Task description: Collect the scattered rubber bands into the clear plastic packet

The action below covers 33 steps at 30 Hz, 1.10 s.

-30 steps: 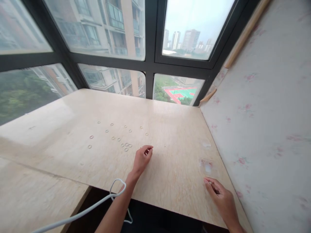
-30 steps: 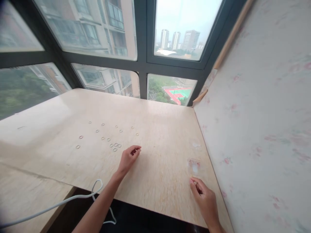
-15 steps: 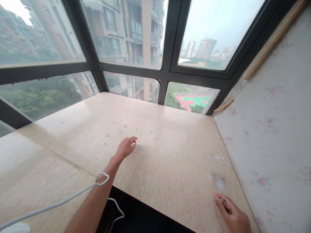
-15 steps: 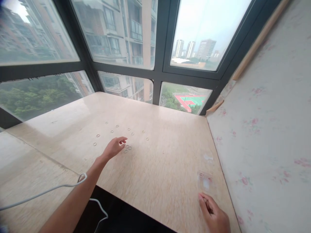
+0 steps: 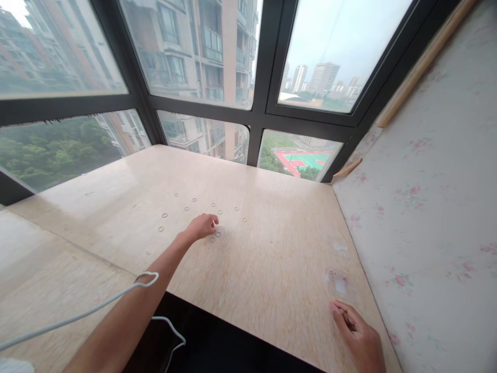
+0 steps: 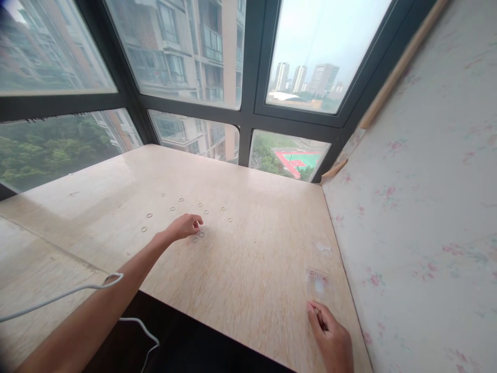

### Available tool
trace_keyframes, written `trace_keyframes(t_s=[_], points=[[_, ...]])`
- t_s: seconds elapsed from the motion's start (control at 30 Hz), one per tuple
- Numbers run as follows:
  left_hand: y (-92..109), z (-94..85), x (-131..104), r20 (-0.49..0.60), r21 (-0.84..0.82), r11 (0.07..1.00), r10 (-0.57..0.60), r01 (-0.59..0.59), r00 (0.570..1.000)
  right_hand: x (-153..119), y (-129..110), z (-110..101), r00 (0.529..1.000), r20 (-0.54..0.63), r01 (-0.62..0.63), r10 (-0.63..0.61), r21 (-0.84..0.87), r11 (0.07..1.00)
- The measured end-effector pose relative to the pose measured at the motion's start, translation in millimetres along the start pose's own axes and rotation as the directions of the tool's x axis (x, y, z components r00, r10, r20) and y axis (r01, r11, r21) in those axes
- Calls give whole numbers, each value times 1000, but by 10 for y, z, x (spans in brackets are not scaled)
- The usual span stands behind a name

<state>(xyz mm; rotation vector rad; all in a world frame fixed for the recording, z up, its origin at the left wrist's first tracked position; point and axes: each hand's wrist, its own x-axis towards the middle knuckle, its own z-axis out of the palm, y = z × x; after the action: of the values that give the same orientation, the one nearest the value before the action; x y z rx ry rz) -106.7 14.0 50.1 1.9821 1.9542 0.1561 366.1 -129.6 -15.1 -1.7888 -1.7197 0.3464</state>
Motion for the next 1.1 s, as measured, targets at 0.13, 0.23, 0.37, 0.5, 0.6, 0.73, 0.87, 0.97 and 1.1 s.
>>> trace_keyframes(t_s=[0.13,0.23,0.37,0.5,0.6,0.73,0.87,0.97,1.1], points=[[23,-25,5,25,19,1000,13,-14,1000,3,-16,2,1000,-15,7,-8,-27,1000],[-9,12,-10,29,-36,999,13,-12,999,3,-18,4,1000,-14,9,-9,-37,999],[-31,54,-30,-16,-169,985,17,-20,1000,0,-29,0,1000,-6,10,-10,-47,999],[116,-25,-73,-61,-320,947,10,-29,998,-3,-33,-6,1000,-5,7,-7,-51,999],[370,-118,-120,-80,-449,892,25,-58,997,2,-26,-2,1000,-2,9,-9,-46,999],[844,-113,-149,-98,-598,793,77,-121,992,-1,-44,12,1000,8,9,-9,-38,999],[1429,119,-109,-72,-728,661,189,-182,979,-19,-103,0,999,40,38,-34,-89,995],[1940,389,-64,-52,-826,527,283,-201,958,-21,-143,-25,996,65,62,-57,-82,995],[2643,754,-13,-13,-871,442,420,-217,907,-16,-166,-55,996,68,53,-50,-47,997]])
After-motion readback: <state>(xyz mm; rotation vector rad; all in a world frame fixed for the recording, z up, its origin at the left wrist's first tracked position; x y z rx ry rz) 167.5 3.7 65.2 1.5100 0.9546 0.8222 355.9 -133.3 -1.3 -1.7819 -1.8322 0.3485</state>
